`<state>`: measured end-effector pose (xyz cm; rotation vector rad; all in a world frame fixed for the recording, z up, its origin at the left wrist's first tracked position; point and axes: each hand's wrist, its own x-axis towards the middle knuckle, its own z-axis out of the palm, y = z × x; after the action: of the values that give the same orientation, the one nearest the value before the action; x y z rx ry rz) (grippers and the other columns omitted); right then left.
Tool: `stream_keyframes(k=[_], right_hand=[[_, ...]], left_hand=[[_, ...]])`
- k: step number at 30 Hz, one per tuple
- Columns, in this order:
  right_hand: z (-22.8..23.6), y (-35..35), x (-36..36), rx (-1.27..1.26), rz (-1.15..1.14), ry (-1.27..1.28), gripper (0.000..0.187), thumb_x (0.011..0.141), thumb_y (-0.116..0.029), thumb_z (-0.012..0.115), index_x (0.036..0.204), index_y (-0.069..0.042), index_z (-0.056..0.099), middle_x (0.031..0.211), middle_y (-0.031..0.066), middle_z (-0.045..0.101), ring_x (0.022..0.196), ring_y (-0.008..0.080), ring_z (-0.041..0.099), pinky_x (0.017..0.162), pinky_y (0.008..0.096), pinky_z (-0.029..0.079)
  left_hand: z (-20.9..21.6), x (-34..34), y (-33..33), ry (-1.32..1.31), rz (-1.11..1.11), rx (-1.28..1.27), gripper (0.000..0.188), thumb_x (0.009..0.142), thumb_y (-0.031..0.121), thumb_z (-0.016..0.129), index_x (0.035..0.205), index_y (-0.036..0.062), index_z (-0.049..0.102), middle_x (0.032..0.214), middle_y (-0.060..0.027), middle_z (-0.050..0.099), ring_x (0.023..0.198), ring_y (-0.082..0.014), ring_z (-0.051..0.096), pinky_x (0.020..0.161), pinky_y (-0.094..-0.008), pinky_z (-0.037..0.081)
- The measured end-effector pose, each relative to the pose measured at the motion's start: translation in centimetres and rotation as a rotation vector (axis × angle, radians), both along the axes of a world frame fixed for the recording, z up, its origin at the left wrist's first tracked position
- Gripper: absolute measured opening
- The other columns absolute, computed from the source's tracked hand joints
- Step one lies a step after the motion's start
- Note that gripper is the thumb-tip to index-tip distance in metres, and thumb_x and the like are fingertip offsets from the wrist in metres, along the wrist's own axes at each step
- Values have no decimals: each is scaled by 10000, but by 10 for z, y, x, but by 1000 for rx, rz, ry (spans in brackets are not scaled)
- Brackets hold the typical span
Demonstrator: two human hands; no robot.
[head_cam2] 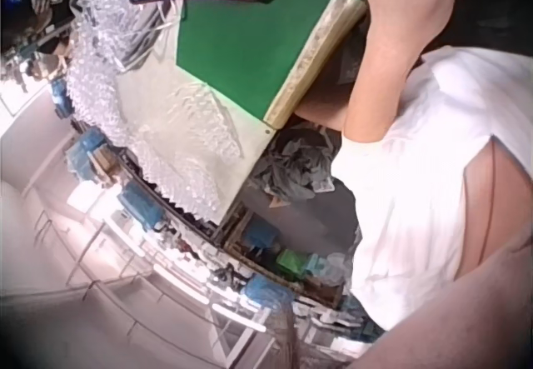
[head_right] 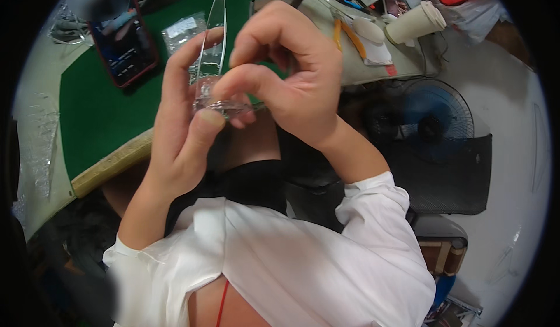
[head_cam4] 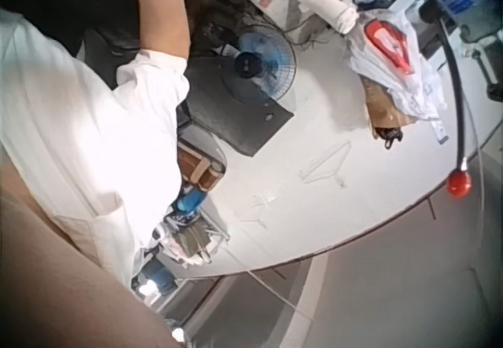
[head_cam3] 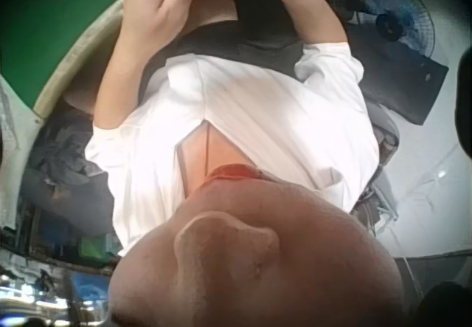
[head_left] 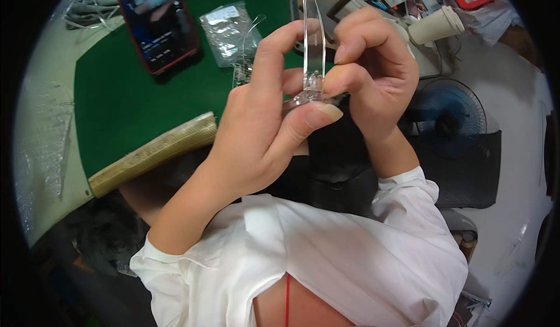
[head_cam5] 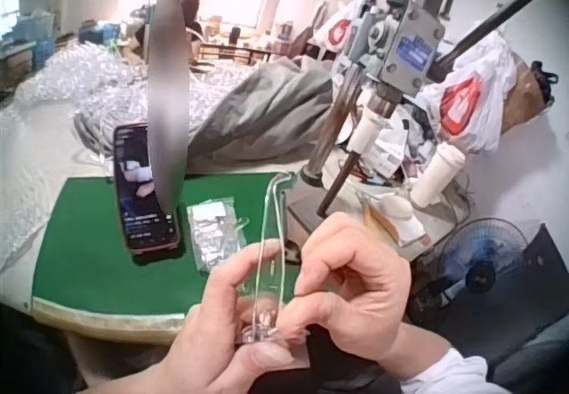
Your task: The person repeatedly picks up clear eyeglass frames and small metal screws from a green work surface, inserts the screws into the hinge area of each frame, and places the assembled frames aside. The person handles frames one at a time and occasionally shifts a pile of frames to access more.
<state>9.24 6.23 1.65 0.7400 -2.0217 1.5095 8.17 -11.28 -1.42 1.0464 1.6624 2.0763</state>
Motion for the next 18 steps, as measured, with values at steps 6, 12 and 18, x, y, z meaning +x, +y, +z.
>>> stream_keyframes(k=[6,12,18], right_hand=[[-11,-1,7,-234,96,-350,173,825,-95,690,956,15,668,902,34,561,809,98,516,696,213,400],[0,40,-10,-223,68,-299,165,842,-86,673,958,31,659,942,32,567,880,116,548,819,235,422],[14,78,-38,-124,-104,-291,192,884,-191,639,948,-13,673,864,-9,614,846,78,547,802,230,409]], left_hand=[[-7,-17,21,164,210,47,701,920,306,578,1407,2,174,926,-162,660,818,-339,658,733,-349,502],[2,-43,38,742,444,-363,310,872,192,610,1116,15,537,907,-151,645,806,-316,620,647,-375,490],[10,-67,74,849,450,-505,167,886,184,566,815,35,536,643,-144,622,616,-349,619,532,-441,471]])
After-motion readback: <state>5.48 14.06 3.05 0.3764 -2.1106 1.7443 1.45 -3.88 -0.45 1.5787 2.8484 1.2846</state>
